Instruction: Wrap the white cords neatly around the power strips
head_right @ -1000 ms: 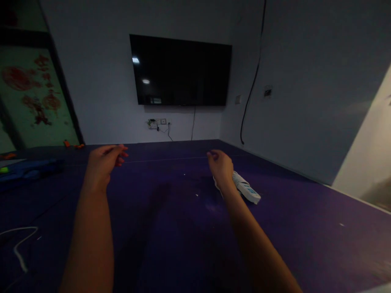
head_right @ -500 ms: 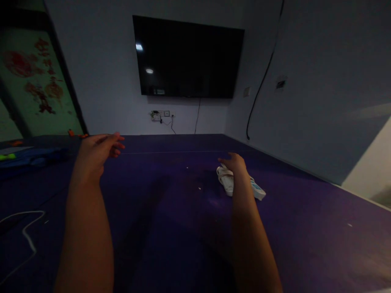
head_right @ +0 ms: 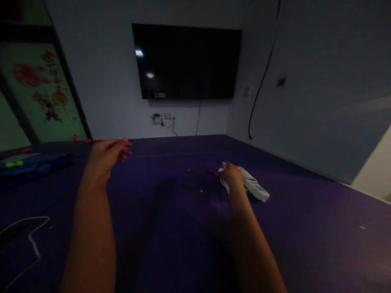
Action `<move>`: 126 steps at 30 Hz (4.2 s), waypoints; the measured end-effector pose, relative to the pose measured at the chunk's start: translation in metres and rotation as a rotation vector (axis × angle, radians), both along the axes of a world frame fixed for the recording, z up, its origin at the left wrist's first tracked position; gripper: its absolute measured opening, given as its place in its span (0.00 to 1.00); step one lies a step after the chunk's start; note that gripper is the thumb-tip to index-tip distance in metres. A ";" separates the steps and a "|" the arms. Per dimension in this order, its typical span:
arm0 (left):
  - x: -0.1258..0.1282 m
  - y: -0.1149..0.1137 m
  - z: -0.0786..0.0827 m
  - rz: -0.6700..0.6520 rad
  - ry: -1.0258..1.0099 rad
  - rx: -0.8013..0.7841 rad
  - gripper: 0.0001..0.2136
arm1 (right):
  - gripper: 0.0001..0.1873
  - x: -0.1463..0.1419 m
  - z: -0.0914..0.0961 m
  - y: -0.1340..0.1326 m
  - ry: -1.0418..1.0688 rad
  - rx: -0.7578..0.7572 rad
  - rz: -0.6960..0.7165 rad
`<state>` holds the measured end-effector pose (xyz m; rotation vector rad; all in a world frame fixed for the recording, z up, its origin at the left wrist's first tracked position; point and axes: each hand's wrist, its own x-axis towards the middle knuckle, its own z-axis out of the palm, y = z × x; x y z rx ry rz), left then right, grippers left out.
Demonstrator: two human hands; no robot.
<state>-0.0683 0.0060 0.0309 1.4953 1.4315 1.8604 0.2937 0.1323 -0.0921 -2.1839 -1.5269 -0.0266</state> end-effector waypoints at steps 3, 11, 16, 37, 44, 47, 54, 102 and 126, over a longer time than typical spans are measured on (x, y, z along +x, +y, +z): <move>0.004 0.004 -0.002 -0.022 0.028 -0.015 0.09 | 0.38 -0.016 0.000 -0.007 -0.010 -0.105 -0.068; 0.013 0.009 -0.006 -0.052 0.135 0.013 0.11 | 0.49 -0.031 -0.007 -0.013 -0.014 -0.111 -0.164; 0.018 0.008 -0.004 -0.048 0.151 0.011 0.10 | 0.53 -0.029 -0.017 -0.011 -0.017 -0.091 -0.166; 0.019 0.001 0.000 -0.043 0.134 0.007 0.09 | 0.33 -0.026 -0.023 -0.008 0.038 -0.021 -0.191; 0.018 0.000 0.001 -0.039 0.120 0.010 0.09 | 0.34 -0.024 -0.018 -0.012 0.090 -0.007 -0.169; 0.016 0.000 0.001 -0.042 0.125 0.010 0.10 | 0.35 -0.023 -0.016 -0.015 0.114 0.007 -0.175; 0.012 0.000 0.000 -0.045 0.120 0.011 0.11 | 0.39 -0.021 -0.006 -0.020 0.184 0.071 -0.200; 0.057 0.003 -0.001 -0.615 -0.031 0.096 0.27 | 0.32 -0.156 0.130 -0.112 1.546 0.012 1.133; 0.045 0.020 -0.012 -0.393 0.148 -0.025 0.30 | 0.19 -0.151 0.128 -0.107 1.378 0.152 0.810</move>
